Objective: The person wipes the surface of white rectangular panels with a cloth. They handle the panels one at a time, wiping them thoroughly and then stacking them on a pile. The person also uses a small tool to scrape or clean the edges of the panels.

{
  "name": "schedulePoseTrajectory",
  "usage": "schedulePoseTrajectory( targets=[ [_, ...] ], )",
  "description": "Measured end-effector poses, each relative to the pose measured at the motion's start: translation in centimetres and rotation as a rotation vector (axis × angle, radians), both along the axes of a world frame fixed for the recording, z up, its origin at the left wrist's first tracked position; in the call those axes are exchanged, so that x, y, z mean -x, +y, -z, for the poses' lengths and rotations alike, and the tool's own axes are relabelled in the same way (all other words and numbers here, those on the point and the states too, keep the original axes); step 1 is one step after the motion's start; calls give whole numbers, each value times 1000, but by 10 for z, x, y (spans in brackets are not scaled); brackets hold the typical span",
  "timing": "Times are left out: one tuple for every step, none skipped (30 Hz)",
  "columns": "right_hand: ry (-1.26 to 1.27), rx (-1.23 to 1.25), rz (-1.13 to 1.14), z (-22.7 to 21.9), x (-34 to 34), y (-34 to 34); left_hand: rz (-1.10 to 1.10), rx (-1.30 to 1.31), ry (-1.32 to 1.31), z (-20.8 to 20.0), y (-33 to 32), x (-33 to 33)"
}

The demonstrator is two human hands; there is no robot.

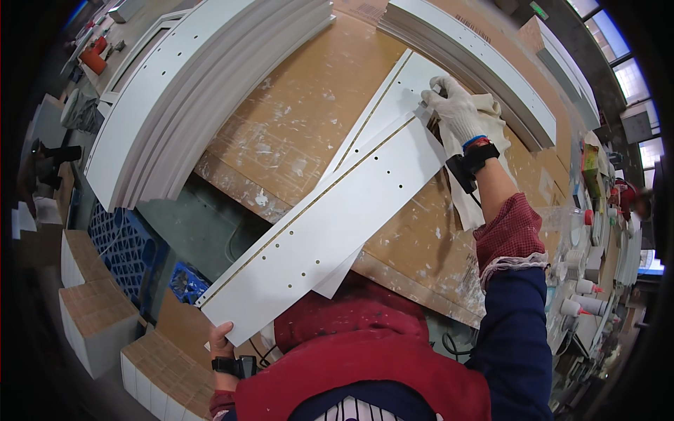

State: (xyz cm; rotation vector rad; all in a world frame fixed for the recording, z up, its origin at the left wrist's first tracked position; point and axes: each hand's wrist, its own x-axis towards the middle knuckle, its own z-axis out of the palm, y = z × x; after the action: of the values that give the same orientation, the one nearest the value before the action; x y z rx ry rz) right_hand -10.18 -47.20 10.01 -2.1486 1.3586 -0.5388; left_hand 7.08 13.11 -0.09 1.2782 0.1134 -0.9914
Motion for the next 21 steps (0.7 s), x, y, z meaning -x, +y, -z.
schedulePoseTrajectory(
  targets=[
    [-129,-109,-97,4,1,0,-16,12,23,0,-2,0],
    [-2,-43,-107,5,3,-1,-7,19,34,1,-2,-1],
    [121,17,-119,-1,0,9,-2,20,41,1,1,-2],
    [244,79,-133,-4,-4,15,2,21,49,1,3,-2],
    [208,217,-129,10,5,4,5,26,44,4,2,1],
    [91,400,-121,17,9,4,-8,24,30,2,0,4],
    [73,315,-32,-4,6,28,-37,18,5,-1,1,4],
    [49,218,-19,2,12,13,-17,16,18,5,6,1],
    [55,172,-22,-2,23,11,5,14,38,0,0,-1],
    [117,126,-1,-24,18,30,19,41,23,-5,-4,-2],
    [88,160,40,-26,22,31,20,52,16,-10,-8,-2],
    [12,75,6,-24,31,18,33,74,11,-12,-13,-3],
    [-187,21,-1,-21,40,9,43,101,-31,-18,-19,-5],
    [-381,-30,-10,-21,48,7,53,133,-68,-29,-26,-3],
    [-489,-44,31,-33,51,11,59,165,-107,-40,-32,-1],
    [-605,-57,72,-46,55,14,31,207,-90,-51,-40,1],
    [-712,-83,80,-44,69,1,5,248,-74,-63,-47,2],
    [-756,-102,121,-48,84,-6,-18,295,-58,-74,-54,3],
    [-825,-115,121,-48,96,-10,-38,325,-57,-82,-60,4],
    [-871,-128,154,-50,98,-3,-65,351,-63,-89,-63,4],
    [-878,-163,103,-50,108,-3,-81,382,-66,-98,-66,3]
  ],
)
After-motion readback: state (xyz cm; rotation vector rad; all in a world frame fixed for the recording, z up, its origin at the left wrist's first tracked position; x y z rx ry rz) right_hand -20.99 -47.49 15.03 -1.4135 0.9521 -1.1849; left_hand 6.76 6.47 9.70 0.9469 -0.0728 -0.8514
